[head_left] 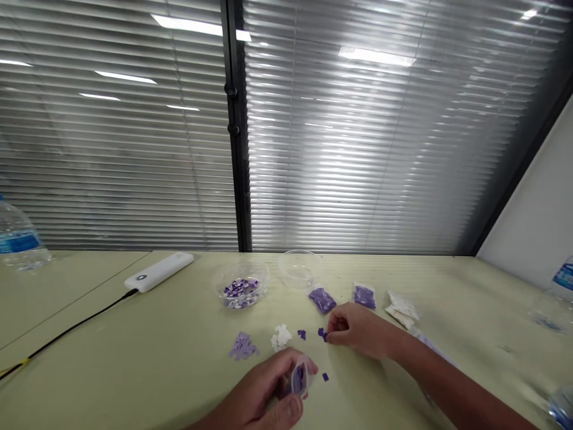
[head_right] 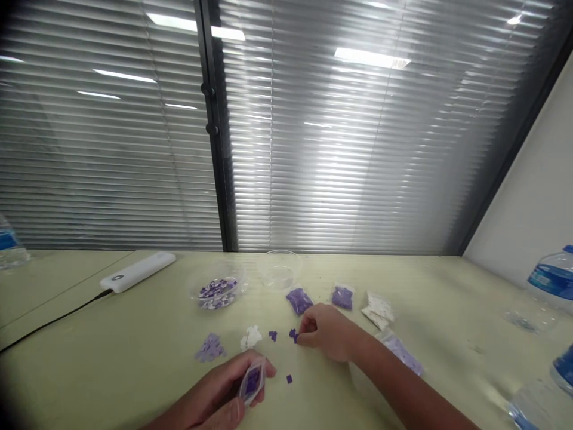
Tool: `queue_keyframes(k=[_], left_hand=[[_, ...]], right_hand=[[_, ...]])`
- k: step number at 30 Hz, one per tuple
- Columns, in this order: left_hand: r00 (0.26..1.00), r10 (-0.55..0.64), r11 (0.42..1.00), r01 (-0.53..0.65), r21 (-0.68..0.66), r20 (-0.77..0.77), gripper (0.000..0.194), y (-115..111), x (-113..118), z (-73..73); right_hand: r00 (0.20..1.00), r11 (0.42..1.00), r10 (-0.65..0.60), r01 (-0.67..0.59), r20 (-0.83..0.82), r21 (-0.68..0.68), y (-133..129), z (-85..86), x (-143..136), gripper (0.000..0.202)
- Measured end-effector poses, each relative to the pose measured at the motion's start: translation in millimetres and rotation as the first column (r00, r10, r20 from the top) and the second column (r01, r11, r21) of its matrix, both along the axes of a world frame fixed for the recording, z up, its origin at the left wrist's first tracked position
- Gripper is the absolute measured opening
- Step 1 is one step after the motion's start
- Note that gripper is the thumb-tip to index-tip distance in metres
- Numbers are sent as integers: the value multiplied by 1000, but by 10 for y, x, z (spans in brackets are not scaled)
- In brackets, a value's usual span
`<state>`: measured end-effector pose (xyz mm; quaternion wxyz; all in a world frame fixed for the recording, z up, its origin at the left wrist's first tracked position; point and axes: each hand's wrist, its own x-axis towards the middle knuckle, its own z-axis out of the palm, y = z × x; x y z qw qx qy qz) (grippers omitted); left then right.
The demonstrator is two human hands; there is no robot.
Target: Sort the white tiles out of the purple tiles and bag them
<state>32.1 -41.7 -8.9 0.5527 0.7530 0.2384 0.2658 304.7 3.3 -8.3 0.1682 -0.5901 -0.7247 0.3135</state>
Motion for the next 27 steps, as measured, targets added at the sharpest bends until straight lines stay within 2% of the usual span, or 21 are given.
queue_keyframes(k=[5, 8, 12, 15, 18, 23, 27], left_hand=[[998, -22, 1000, 22, -2, -66, 51, 17, -32, 6], [996, -54, 999, 54, -1, -75, 54, 23, -39, -4], [995, -72, 997, 71, -10, -65, 53, 27, -22, -9], [995, -95, 995, 95, -7, -30, 50, 30, -7, -5], [997, -74, 997, 75, 13, -38, 48, 34, -5, -15], [998, -49, 998, 51, 42, -30, 50, 49, -17, -52], [996, -84, 994, 84, 75, -9, 46, 65, -20, -73]], right_hand=[[1000, 1000, -16, 16, -20, -6, -65, 22, -5, 7], [997, 999, 11, -15, -80, -48, -90, 130, -22, 9], [974, 990, 68, -93, -218, -104, -151, 362, -121, 13], [908, 967, 104, -187, -406, -171, -254, 472, -247, 9], [877, 953, 139, -244, -461, -177, -369, 497, -353, 8], [871, 964, 159, -239, -465, -117, -478, 491, -434, 11], [822, 954, 166, -273, -545, -122, -489, 510, -456, 24]])
